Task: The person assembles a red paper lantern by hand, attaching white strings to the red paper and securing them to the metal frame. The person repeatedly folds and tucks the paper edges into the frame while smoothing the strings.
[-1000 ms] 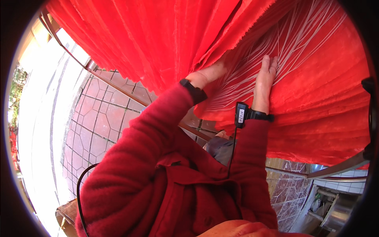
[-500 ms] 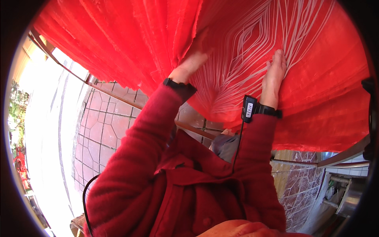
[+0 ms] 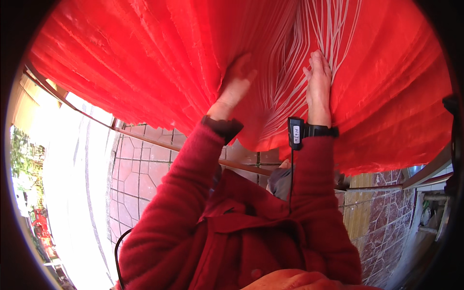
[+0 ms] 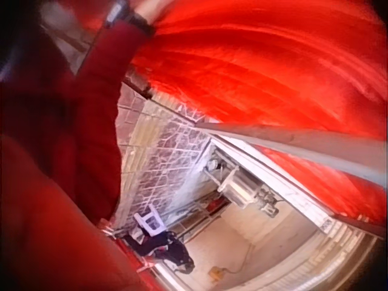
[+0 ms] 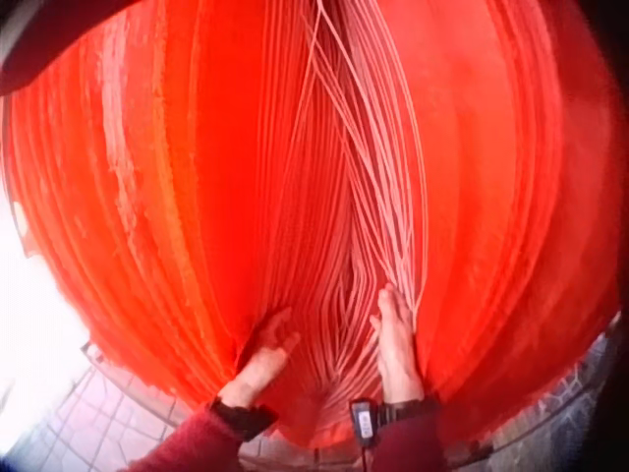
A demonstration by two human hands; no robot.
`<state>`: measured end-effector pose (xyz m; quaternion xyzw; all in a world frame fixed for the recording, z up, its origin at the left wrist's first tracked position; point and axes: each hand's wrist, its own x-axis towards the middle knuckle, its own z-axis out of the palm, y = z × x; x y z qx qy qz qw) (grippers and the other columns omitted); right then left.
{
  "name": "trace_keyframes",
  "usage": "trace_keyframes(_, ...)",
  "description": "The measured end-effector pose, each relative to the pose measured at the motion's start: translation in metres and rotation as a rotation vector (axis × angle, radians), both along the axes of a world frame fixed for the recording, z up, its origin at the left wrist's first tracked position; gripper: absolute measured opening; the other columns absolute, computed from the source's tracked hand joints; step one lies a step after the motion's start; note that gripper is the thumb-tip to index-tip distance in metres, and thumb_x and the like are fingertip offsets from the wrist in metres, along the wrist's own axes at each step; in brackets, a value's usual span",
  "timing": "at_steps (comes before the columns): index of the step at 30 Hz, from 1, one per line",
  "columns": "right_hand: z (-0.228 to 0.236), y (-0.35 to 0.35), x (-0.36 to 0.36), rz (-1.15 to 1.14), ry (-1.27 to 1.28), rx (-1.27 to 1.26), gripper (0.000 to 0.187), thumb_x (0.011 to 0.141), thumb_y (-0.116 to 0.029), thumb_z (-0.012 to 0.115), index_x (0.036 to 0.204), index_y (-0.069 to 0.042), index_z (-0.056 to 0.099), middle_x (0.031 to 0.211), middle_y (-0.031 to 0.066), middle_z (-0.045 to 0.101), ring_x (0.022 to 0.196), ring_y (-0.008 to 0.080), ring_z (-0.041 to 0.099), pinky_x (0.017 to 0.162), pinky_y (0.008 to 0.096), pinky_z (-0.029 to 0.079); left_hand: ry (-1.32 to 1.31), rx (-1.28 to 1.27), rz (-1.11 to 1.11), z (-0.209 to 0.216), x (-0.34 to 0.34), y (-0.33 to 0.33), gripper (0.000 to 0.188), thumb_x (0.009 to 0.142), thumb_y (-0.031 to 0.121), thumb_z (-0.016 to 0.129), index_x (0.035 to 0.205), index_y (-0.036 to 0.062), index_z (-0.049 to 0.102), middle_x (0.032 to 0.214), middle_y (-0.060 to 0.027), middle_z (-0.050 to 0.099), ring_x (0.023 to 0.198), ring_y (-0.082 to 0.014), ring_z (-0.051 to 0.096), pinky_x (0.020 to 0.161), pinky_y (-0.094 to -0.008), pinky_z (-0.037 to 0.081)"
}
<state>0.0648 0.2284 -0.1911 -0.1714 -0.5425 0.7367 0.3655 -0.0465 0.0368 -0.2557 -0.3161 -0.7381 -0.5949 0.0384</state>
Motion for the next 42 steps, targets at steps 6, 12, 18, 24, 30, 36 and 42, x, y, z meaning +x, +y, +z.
trace_keyframes(6,-0.002,0.002,-0.002,0.056,0.072,-0.061,0.069,0.1,-0.038,0.058,0.15,0.003,0.034,0.152,0.0239,0.039,0.144,0.0341,0.035,0.113,0.0482,0.035,-0.202,0.07,-0.184,0.016,0.012,-0.001,0.045,0.093,0.005,0.064,0.136,0.0012,0.053,0.128,-0.0135,0.063,0.123,-0.0234,0.057,0.105,-0.0332,0.044)
trace_keyframes(12,-0.005,0.002,-0.003,0.086,0.093,-0.073,0.069,0.099,-0.039,0.06,0.149,0.002,0.037,0.151,0.0223,0.04,0.144,0.0334,0.035,0.113,0.0482,0.034,-0.541,0.123,-0.432,0.046,0.045,0.002,0.038,0.098,0.012,0.06,0.134,0.0017,0.056,0.125,-0.0104,0.065,0.118,-0.0185,0.06,0.103,-0.0319,0.045)
trace_keyframes(18,-0.004,0.004,0.004,0.163,0.088,-0.096,0.072,0.097,-0.042,0.062,0.15,0.0,0.036,0.152,0.0224,0.04,0.144,0.0341,0.035,0.113,0.0482,0.034,-0.672,0.069,-0.575,0.057,0.081,0.003,0.039,0.101,0.021,0.06,0.135,0.0044,0.056,0.128,-0.0089,0.064,0.119,-0.0191,0.061,0.104,-0.0328,0.045)
trace_keyframes(24,0.001,-0.004,0.014,0.399,0.102,-0.088,0.066,0.097,-0.039,0.062,0.148,-0.002,0.042,0.15,0.0183,0.044,0.141,0.0327,0.039,0.114,0.045,0.033,-0.617,0.122,-0.571,0.059,0.104,0.005,0.036,0.101,0.017,0.059,0.134,0.003,0.057,0.127,-0.009,0.065,0.119,-0.0181,0.061,0.104,-0.0327,0.045)
trace_keyframes(30,-0.012,-0.016,0.003,0.487,0.072,0.279,0.061,0.096,-0.032,0.064,0.145,-0.001,0.046,0.141,0.0188,0.054,0.132,0.0285,0.05,0.11,0.0354,0.04,-0.338,0.242,-0.414,0.051,0.121,0.009,0.023,0.101,0.007,0.057,0.123,0.0005,0.06,0.116,-0.0075,0.067,0.112,-0.0166,0.062,0.102,-0.0318,0.046)
trace_keyframes(36,-0.024,-0.023,-0.012,0.34,-0.015,0.507,0.06,0.097,-0.027,0.064,0.148,-0.003,0.042,0.149,0.0171,0.047,0.139,0.0257,0.042,0.114,0.0343,0.035,-0.408,0.338,-0.222,0.053,0.109,-0.007,0.031,0.099,0.004,0.058,0.129,-0.0014,0.054,0.115,-0.0083,0.065,0.108,-0.0129,0.06,0.099,-0.0268,0.047)
trace_keyframes(42,-0.013,-0.019,0.008,0.351,-0.001,0.367,0.063,0.101,-0.045,0.054,0.15,-0.007,0.041,0.152,0.017,0.043,0.142,0.0271,0.04,0.116,0.0409,0.033,-0.292,0.24,-0.108,0.06,0.092,-0.043,0.047,0.098,0.012,0.062,0.142,0.0011,0.048,0.134,-0.0107,0.059,0.124,-0.0183,0.055,0.105,-0.032,0.044)
